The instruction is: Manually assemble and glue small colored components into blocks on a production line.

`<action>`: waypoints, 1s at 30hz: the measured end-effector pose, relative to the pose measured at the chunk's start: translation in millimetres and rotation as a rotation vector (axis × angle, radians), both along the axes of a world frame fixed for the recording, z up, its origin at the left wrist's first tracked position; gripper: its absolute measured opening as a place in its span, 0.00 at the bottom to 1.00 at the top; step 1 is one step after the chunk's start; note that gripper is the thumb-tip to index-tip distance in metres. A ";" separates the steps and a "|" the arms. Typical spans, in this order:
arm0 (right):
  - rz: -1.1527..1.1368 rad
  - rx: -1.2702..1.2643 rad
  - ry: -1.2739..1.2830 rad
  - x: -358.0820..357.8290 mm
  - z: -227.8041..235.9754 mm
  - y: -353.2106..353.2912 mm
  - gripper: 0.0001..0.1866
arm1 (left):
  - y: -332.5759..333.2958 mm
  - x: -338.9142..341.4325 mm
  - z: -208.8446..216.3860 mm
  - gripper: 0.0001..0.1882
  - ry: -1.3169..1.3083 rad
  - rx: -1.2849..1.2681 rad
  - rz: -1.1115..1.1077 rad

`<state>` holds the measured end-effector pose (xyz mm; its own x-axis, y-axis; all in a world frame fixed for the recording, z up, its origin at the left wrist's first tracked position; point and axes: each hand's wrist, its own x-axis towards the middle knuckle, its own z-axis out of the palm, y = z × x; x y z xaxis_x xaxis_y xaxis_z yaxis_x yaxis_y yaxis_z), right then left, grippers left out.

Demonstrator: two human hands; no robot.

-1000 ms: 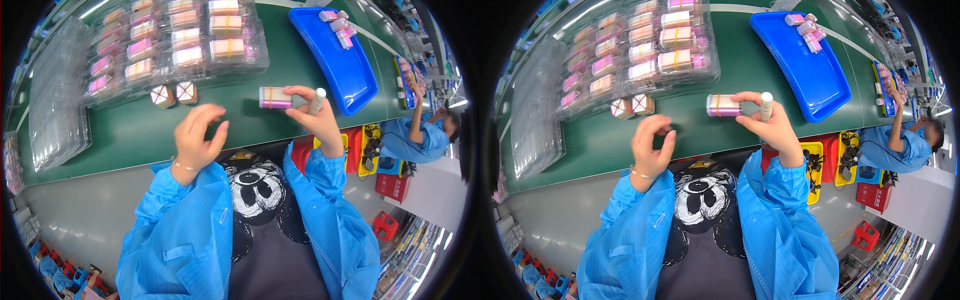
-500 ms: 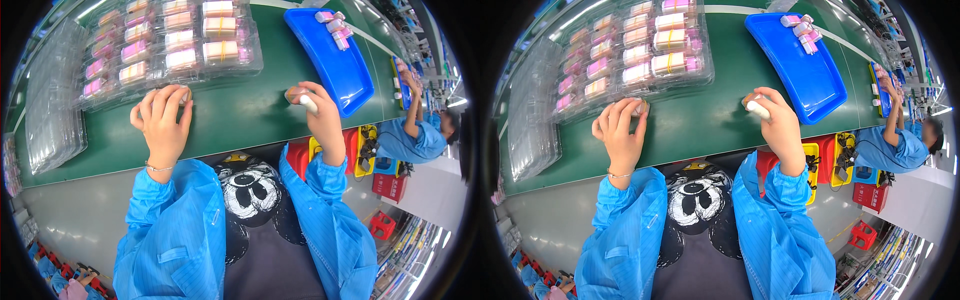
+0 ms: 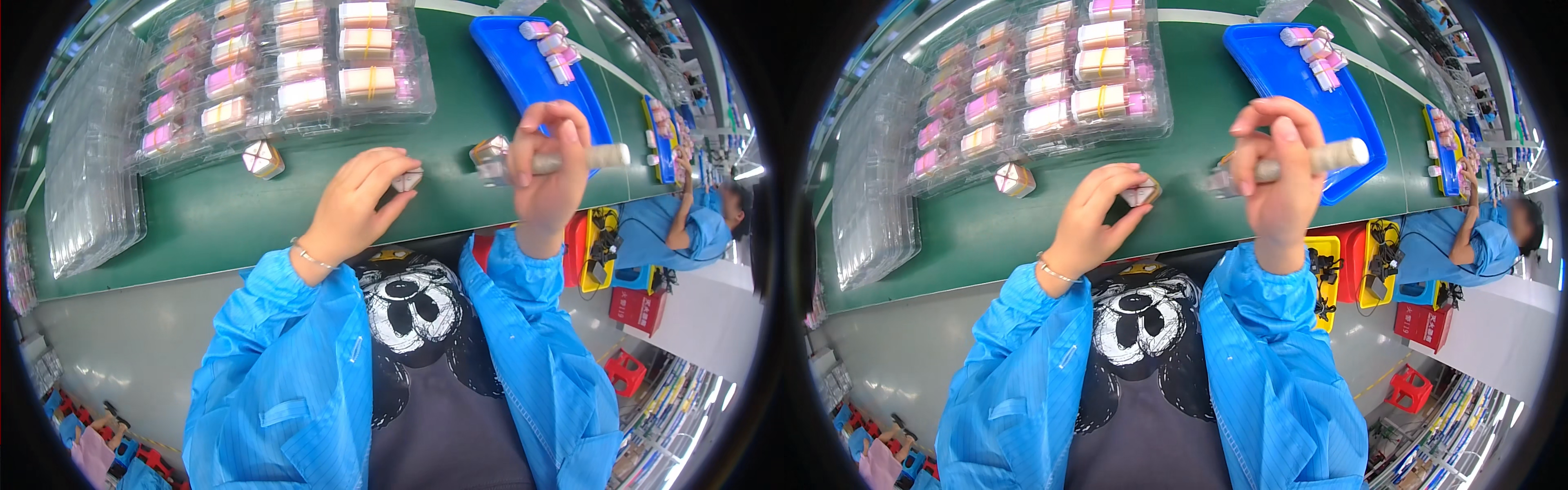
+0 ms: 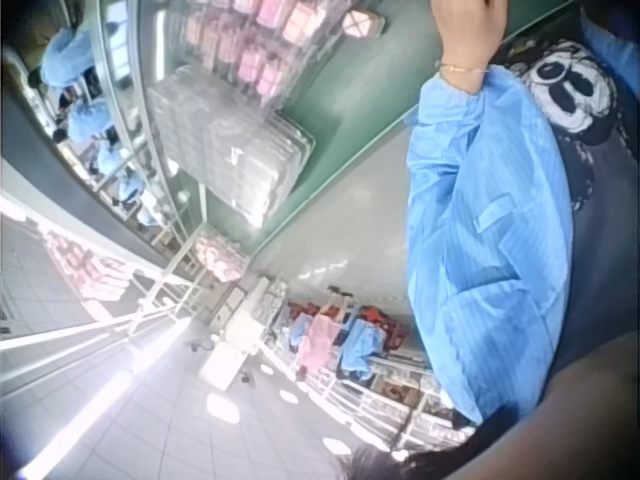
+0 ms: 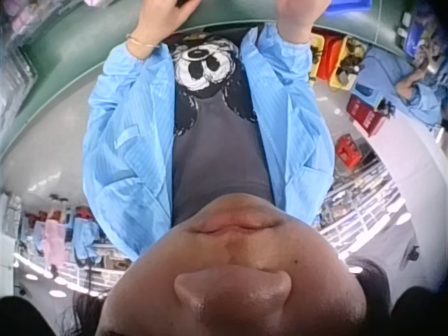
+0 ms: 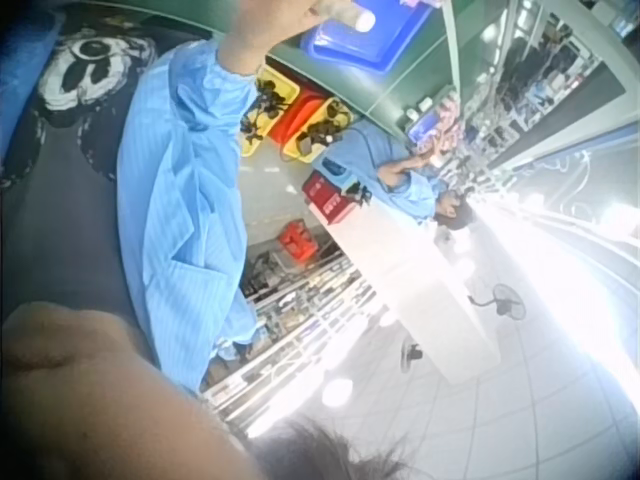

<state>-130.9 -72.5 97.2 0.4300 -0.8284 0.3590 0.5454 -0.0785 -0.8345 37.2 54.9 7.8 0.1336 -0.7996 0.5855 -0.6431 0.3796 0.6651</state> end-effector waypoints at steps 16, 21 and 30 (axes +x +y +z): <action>0.280 -0.041 0.173 52.5 -29.6 23.8 0.10 | -5.6 -6.9 -8.5 0.24 0.412 0.254 -0.117; 0.335 -0.094 0.269 51.6 -29.2 24.7 0.10 | -6.8 -4.7 -11.3 0.24 0.381 0.249 -0.152; 0.303 -0.070 0.236 51.7 -39.6 24.7 0.10 | -5.6 -10.5 -8.1 0.22 0.263 0.179 -0.013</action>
<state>-79.2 -47.7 57.6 0.7289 -0.6281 0.2724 0.3467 -0.0045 -0.9380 26.8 49.3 -0.3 0.2508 -0.8894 0.3822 -0.4359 0.2487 0.8649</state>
